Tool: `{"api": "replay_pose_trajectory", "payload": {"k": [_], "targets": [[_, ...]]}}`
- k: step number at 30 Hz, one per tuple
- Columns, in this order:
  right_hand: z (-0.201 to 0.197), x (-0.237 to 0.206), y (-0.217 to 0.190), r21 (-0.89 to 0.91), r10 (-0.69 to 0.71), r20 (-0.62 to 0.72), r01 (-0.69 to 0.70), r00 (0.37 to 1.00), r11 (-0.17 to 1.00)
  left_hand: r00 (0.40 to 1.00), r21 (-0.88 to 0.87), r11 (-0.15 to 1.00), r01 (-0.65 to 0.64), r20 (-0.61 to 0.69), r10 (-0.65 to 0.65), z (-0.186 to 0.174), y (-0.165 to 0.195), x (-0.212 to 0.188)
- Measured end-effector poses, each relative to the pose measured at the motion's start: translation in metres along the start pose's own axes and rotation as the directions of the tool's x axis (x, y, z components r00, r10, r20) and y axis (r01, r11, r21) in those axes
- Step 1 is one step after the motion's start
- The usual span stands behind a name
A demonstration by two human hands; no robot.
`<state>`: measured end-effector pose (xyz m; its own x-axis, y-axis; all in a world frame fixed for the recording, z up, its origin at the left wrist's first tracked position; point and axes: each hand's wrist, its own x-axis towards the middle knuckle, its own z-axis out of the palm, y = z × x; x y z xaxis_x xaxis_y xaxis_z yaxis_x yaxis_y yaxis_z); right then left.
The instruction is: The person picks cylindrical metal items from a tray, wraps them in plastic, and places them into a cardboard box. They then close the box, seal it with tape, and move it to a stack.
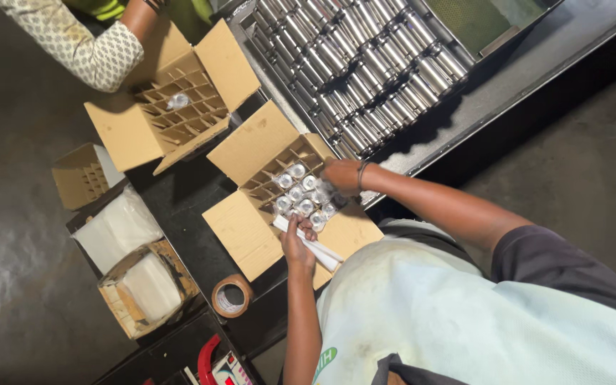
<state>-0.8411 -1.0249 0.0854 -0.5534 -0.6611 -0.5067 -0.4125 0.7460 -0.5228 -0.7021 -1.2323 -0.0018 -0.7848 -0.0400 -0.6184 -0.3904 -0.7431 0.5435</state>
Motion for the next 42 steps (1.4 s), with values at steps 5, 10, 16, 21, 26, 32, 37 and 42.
{"api": "replay_pose_trajectory", "payload": {"k": [5,10,16,21,26,32,37,42], "targets": [[-0.015,0.009,-0.002,0.111,-0.129,0.034,0.124,0.991,0.986,1.0,0.056,0.998,-0.023,0.0,0.023,0.004,0.005,-0.015],[-0.026,0.015,-0.005,-0.245,0.066,-0.208,-0.117,0.976,0.963,0.977,0.109,0.988,0.113,0.167,-0.13,0.013,0.023,-0.031],[0.02,-0.024,-0.026,0.354,0.128,-0.469,0.054,0.874,0.934,0.994,-0.055,0.993,-0.107,0.013,0.108,0.032,0.01,-0.016],[0.059,-0.042,-0.03,0.22,0.092,-0.641,0.068,0.762,0.973,0.979,-0.073,0.997,-0.021,0.2,0.036,0.028,-0.016,0.009],[0.003,-0.067,0.015,0.418,0.076,-0.386,0.101,0.92,0.903,0.843,0.075,0.978,-0.195,0.523,0.128,0.038,-0.009,0.023],[-0.01,-0.109,-0.025,0.593,-0.096,-0.582,0.502,0.808,0.63,0.89,0.772,0.446,-0.452,0.362,0.276,0.105,0.009,-0.009],[-0.007,-0.118,0.002,0.11,0.147,-0.789,-0.098,0.596,0.989,0.749,0.841,-0.097,-0.532,0.521,0.409,0.124,0.039,-0.039],[-0.027,-0.125,0.099,0.227,0.427,-0.78,-0.429,0.458,0.874,0.811,0.881,-0.007,-0.473,0.438,0.387,0.116,0.058,-0.048]]}}
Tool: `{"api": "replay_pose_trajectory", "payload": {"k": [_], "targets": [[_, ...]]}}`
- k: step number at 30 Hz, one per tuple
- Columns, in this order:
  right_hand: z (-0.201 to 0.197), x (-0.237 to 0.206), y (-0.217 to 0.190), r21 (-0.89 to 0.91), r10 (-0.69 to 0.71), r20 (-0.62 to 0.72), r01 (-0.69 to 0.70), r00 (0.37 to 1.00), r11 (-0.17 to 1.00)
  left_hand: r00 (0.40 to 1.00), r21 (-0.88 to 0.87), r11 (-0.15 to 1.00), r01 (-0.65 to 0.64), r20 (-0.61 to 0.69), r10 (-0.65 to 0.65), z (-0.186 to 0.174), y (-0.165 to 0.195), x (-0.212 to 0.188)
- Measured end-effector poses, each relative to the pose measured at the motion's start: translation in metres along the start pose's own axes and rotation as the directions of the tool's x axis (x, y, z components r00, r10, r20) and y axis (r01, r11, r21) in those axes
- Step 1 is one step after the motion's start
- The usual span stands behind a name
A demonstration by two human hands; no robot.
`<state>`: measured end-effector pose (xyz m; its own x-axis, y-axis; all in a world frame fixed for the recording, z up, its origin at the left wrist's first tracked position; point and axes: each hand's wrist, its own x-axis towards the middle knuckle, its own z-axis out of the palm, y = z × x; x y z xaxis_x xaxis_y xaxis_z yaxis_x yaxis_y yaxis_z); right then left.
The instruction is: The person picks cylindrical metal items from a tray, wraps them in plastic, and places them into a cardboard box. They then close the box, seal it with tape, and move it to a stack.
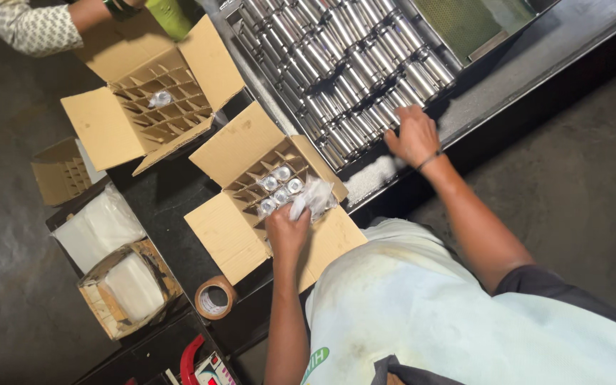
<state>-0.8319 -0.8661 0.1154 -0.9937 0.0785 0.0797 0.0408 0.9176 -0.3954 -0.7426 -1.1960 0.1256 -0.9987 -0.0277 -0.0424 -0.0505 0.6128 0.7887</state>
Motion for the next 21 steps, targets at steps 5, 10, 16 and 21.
{"api": "replay_pose_trajectory", "payload": {"k": [5,10,16,21], "targets": [[0.035,0.015,0.01,-0.169,0.096,0.001,-0.095,0.995,0.981,0.999,-0.151,0.988,0.033,0.0,-0.034,0.008,0.014,-0.006],[0.032,0.021,0.013,0.099,0.277,0.373,-0.334,0.886,0.937,0.998,-0.102,0.993,0.058,0.031,-0.055,0.009,0.029,-0.003],[0.027,-0.06,-0.039,0.801,-0.285,0.589,-0.502,0.756,0.326,0.979,-0.283,0.938,0.199,0.014,-0.203,0.018,0.026,-0.008],[0.053,-0.086,-0.08,0.544,-0.518,0.116,0.382,0.848,0.747,0.96,-0.334,0.904,-0.266,-0.005,0.281,0.046,-0.001,-0.015]]}}
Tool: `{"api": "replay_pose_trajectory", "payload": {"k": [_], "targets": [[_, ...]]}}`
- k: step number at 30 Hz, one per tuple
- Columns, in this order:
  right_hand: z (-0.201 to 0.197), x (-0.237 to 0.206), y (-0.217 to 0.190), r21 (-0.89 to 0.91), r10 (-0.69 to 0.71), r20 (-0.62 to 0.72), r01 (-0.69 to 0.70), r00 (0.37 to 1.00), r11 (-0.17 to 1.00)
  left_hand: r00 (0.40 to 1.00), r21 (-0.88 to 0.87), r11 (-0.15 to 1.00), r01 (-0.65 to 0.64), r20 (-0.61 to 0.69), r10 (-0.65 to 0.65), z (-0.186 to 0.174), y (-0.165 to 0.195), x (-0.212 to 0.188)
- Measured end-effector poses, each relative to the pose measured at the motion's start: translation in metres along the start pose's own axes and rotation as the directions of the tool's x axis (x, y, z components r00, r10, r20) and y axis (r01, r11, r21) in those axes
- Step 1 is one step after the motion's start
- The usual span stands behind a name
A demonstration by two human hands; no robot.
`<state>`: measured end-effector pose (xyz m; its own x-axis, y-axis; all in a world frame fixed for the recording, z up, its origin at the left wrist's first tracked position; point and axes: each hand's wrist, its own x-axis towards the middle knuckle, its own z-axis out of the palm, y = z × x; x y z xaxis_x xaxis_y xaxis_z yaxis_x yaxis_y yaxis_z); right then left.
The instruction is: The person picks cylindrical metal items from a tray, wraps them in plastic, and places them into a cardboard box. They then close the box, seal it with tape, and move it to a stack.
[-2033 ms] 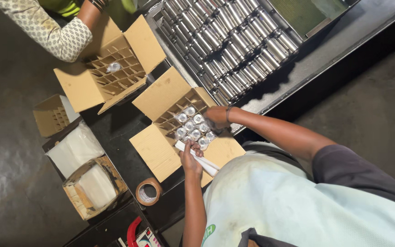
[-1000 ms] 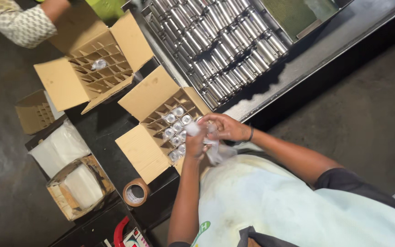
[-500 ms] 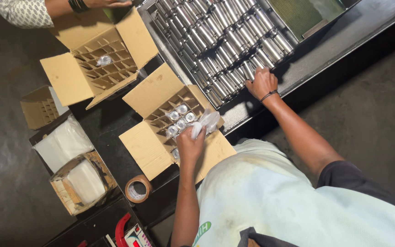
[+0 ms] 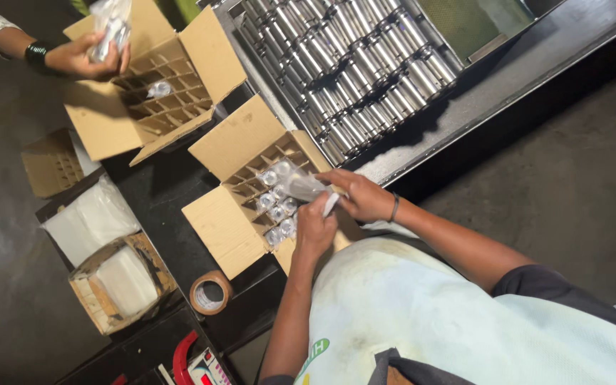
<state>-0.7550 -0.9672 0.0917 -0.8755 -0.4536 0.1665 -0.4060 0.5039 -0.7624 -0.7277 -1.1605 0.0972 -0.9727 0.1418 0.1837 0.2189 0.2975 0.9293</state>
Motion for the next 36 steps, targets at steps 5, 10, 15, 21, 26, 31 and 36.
{"api": "replay_pose_trajectory", "payload": {"k": [5,10,15,21,26,31,36], "targets": [[0.03,0.013,0.025,0.577,0.272,0.559,-0.603,0.784,0.552,0.778,-0.901,0.25,0.355,0.136,-0.613,-0.008,-0.065,-0.008],[0.038,0.038,0.021,0.304,0.331,0.105,-0.347,0.938,0.887,0.717,-0.921,0.216,0.325,0.091,-0.691,-0.024,-0.103,-0.033],[0.02,0.118,0.007,-0.437,0.215,0.439,-0.001,0.872,0.899,0.67,-0.857,0.303,0.417,0.065,-0.74,-0.024,-0.093,-0.053],[0.007,0.156,0.004,-0.373,0.223,0.654,0.051,0.723,0.926,0.649,-0.843,0.337,0.418,0.018,-0.761,-0.028,-0.074,-0.056],[0.009,0.162,0.007,-0.442,0.351,0.603,-0.066,0.716,0.895,0.707,-0.831,0.354,0.43,0.066,-0.704,-0.04,-0.069,-0.063],[0.012,0.145,0.006,-0.333,0.227,0.473,-0.066,0.851,0.941,0.815,-0.784,0.447,0.431,0.125,-0.565,-0.034,-0.072,-0.056],[0.049,0.057,-0.031,-0.052,0.1,0.156,-0.093,0.983,0.994,0.678,-0.971,0.157,0.182,0.008,-0.735,-0.016,-0.082,-0.037]]}}
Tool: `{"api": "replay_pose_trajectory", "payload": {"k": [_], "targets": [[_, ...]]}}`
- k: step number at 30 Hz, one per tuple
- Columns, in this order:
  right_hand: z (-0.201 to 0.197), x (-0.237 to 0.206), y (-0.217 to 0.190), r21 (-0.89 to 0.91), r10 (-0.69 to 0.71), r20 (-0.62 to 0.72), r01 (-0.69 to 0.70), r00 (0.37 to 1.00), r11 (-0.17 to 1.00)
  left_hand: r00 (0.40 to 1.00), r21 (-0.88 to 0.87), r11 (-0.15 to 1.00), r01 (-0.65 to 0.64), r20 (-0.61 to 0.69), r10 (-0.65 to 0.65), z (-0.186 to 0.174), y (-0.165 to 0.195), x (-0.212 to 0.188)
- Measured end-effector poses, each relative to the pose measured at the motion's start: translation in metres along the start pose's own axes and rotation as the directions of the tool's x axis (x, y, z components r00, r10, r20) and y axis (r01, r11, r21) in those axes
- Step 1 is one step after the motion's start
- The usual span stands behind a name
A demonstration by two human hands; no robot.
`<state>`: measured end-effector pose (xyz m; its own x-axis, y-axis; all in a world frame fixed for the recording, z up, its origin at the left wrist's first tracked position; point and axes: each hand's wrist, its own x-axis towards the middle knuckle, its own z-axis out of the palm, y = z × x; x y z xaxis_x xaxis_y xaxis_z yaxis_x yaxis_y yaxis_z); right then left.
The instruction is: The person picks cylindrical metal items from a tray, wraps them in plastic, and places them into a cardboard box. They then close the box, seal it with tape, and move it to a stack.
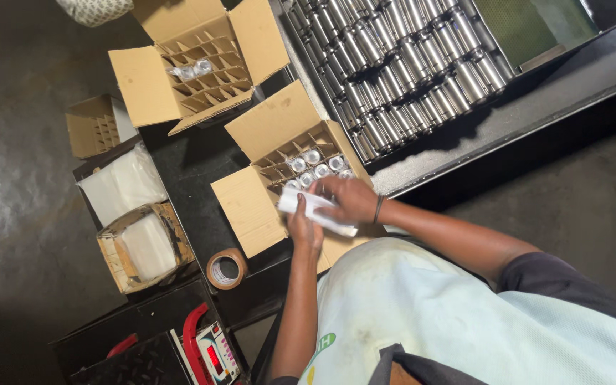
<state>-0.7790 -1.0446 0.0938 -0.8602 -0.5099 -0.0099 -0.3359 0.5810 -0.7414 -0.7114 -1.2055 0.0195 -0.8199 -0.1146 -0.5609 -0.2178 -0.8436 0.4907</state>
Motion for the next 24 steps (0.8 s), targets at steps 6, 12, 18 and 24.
{"api": "replay_pose_trajectory", "payload": {"k": [6,12,18,24], "targets": [[-0.035,-0.007,0.041,0.378,0.123,-0.066,-0.089,0.99,0.921,0.983,0.227,0.957,0.181,-0.042,-0.176,0.014,0.004,0.014],[-0.061,-0.022,0.03,0.351,-0.075,0.185,0.005,0.98,0.936,0.948,0.836,0.47,-0.282,0.318,0.003,0.063,0.011,0.007],[-0.103,0.003,0.054,-0.099,0.287,-0.063,-0.292,0.956,0.951,0.918,0.917,0.182,-0.354,0.303,0.257,0.08,0.05,-0.022],[-0.176,0.06,0.138,-0.428,0.275,-0.484,-0.498,0.831,0.754,0.903,0.921,0.141,-0.364,0.312,0.296,0.079,0.071,-0.043]]}}
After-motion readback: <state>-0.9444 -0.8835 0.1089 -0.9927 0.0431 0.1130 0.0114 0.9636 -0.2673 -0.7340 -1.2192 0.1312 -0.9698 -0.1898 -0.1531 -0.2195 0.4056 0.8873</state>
